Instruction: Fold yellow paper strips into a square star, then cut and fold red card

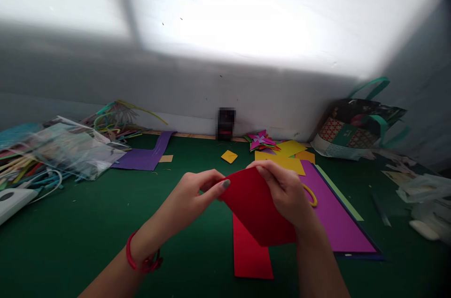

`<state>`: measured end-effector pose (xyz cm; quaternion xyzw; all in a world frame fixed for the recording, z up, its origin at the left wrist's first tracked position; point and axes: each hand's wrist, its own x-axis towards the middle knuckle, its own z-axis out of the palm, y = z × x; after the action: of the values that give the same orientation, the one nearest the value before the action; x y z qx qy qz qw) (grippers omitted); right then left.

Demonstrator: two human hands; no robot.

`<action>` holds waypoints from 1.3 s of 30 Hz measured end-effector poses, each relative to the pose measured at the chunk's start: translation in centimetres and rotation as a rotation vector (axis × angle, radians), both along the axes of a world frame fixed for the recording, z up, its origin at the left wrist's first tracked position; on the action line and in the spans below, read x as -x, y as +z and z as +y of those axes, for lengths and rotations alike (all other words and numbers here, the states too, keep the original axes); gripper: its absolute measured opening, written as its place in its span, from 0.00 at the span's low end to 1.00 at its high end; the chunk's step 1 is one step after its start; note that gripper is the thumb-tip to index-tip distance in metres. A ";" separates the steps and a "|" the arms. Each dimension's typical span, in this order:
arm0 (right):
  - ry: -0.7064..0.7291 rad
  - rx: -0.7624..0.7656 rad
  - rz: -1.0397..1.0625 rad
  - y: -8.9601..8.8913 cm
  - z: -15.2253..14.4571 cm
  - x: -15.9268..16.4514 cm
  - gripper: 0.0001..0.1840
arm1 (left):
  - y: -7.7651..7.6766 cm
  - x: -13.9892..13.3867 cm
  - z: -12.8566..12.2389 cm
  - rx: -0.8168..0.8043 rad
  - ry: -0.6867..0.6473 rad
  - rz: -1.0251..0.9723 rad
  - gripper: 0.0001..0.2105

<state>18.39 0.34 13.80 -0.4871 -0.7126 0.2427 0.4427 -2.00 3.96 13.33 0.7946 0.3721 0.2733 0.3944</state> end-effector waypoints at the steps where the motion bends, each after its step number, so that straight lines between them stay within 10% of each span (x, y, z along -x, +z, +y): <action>1: 0.038 0.017 -0.019 0.0 0.0 0.2 0.13 | -0.1 0.0 0.0 -0.026 -0.008 0.044 0.15; 21: 0.282 0.088 -0.049 -0.8 0.5 1.5 0.11 | -2.4 0.0 0.2 -0.452 -0.098 0.335 0.19; 39: 0.240 0.190 -0.077 -0.1 0.2 0.5 0.13 | -0.9 0.2 -0.4 -0.102 -0.260 0.352 0.26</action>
<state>17.93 0.55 13.69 -0.4472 -0.7560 0.3415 0.3345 -2.24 3.58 12.39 0.8902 0.3154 0.0959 0.3143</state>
